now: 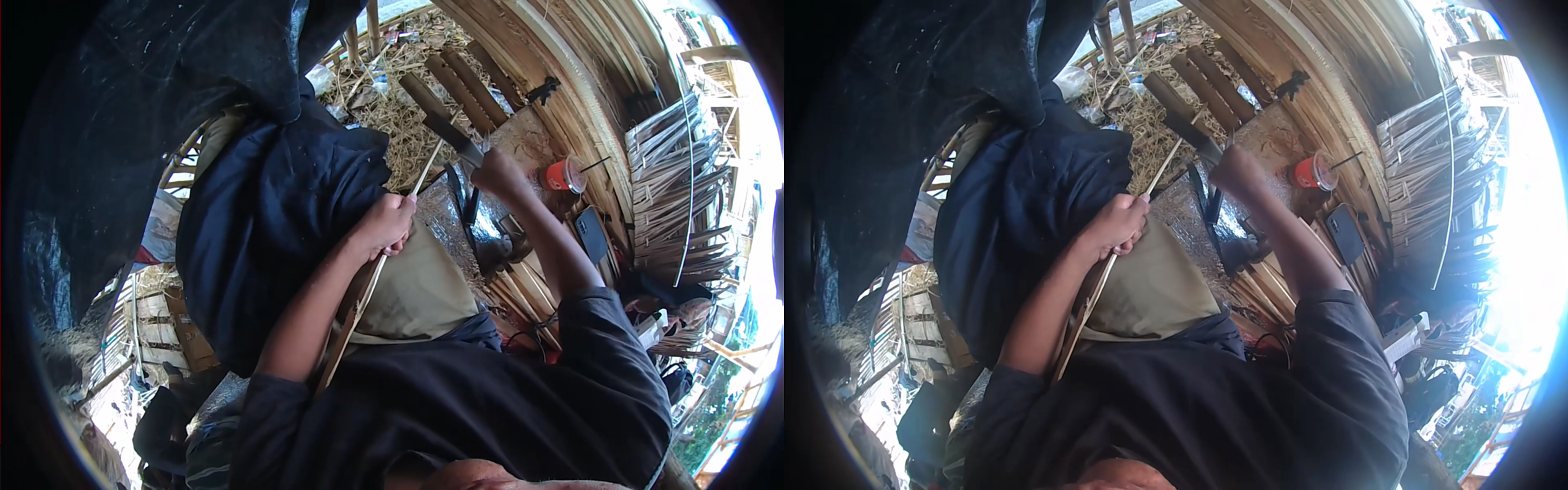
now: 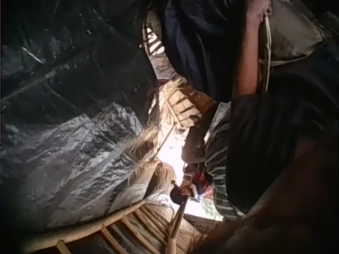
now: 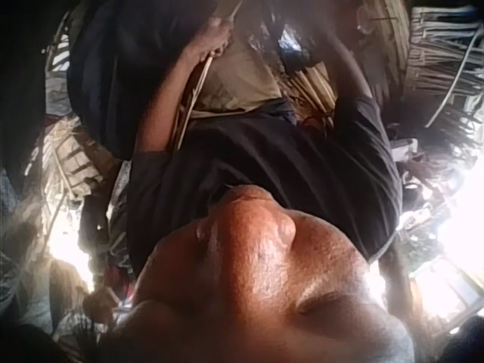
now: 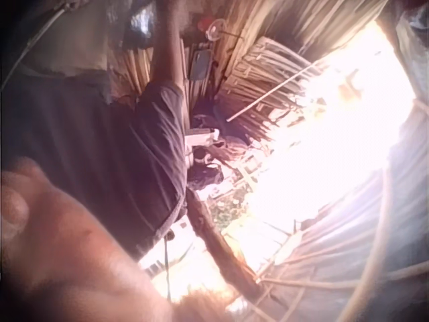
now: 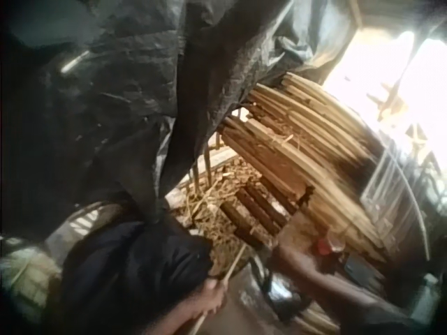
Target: The person uses a knife to shave thin strips from a wooden rod by hand.
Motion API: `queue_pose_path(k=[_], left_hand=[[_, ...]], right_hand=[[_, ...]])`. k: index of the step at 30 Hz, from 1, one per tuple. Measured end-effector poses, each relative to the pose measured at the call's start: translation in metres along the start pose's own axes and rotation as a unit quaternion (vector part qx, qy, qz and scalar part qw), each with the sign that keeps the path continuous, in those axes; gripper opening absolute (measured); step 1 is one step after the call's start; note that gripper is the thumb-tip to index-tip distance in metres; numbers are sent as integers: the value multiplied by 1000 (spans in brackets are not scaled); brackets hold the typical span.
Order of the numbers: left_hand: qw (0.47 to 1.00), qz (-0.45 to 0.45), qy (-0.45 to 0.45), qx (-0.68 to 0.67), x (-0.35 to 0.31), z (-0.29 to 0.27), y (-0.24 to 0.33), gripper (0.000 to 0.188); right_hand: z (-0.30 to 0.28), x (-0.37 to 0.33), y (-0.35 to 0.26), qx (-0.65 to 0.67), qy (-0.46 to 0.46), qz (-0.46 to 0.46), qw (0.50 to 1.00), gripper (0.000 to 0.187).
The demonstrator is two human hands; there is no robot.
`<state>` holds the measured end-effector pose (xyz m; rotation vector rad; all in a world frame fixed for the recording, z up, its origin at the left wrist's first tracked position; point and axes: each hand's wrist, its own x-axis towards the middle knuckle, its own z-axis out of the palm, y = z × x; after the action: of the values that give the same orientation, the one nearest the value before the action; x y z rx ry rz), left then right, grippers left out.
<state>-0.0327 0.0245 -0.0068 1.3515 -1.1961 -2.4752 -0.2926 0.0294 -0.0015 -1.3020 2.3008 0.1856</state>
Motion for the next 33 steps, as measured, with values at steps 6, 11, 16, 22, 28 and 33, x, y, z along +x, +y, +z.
queue_pose_path(k=[6,11,16,22,28,33], left_hand=[[999,0,12,42,4,4,-5,44],[999,9,24,44,8,3,-7,39],[998,2,33,61,3,6,-3,39],[997,2,21,75,-1,6,0,39],[998,8,36,54,3,6,2,42],[999,4,21,50,4,6,4,45]], right_hand=[[-15,-2,11,-51,-33,10,998,34],[8,-14,0,-5,-2,-12,1000,30],[2,-6,7,-30,-10,15,999,35],[-19,12,29,5,-128,-77,989,43],[-25,27,16,203,-241,5,949,47],[-7,43,25,381,-241,-76,889,37]])
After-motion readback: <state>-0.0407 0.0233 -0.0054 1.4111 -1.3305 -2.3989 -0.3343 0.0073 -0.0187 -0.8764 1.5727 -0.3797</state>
